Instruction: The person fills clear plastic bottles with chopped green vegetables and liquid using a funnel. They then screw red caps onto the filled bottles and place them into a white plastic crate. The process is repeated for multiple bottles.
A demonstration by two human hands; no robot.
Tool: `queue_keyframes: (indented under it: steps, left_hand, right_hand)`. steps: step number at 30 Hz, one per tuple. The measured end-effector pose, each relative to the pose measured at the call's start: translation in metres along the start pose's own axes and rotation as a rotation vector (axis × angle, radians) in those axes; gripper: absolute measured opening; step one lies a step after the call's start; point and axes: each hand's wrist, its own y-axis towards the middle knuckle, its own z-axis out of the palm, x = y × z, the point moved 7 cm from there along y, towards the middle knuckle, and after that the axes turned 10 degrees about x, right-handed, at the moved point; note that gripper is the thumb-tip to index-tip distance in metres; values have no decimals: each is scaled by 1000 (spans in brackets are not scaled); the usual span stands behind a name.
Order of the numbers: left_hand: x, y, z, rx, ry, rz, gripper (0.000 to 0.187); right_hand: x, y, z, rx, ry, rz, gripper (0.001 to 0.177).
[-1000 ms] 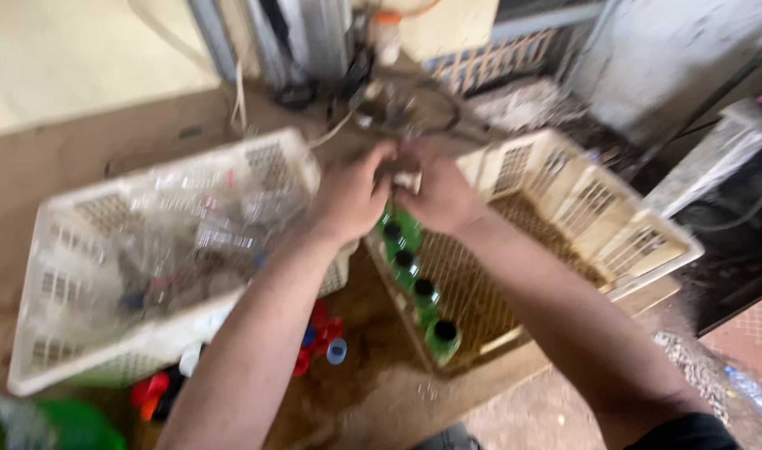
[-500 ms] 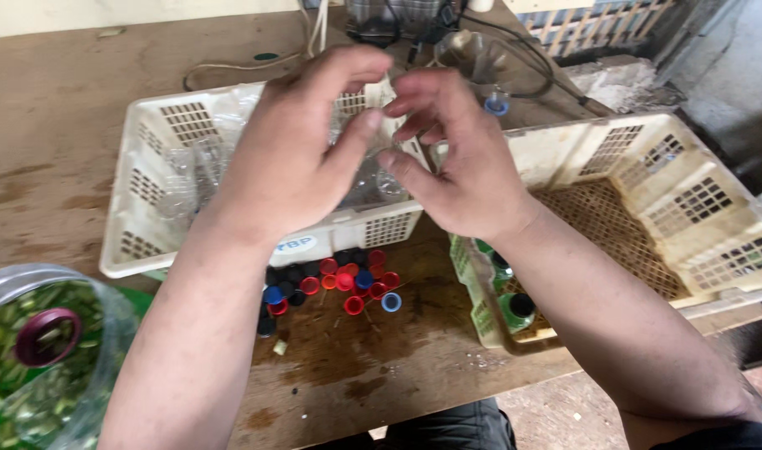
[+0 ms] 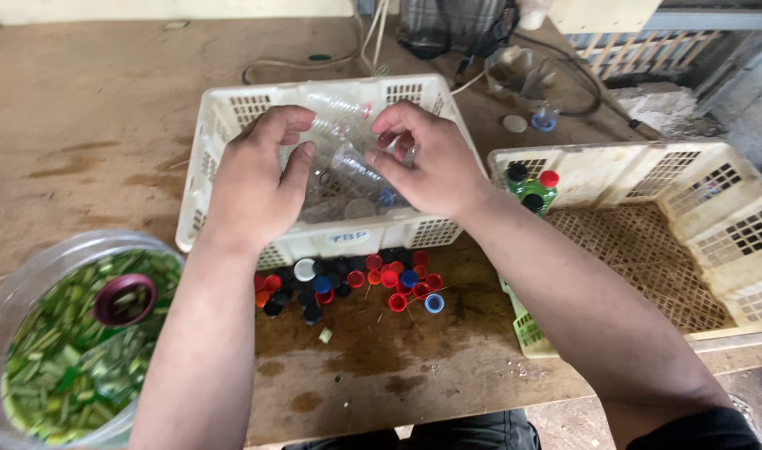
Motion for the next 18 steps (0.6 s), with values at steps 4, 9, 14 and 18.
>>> queue_keyframes:
  steps: [4,9,14,18]
  left_hand:
    - [46,1,15,61,187,-147,25]
    - [101,-10,30,161,363,-452,25]
    - [122,-20,38,187,437,-621,29]
    - [123,-38,43,42,412,-586,32]
  right_hand:
    - [-39,23,40,166,-77,287,27]
    - [-61,53,98,256,-77,289,26]
    - [-82,81,148,386,-169,321,35]
    - [-103,105,189,531,-377,285,42]
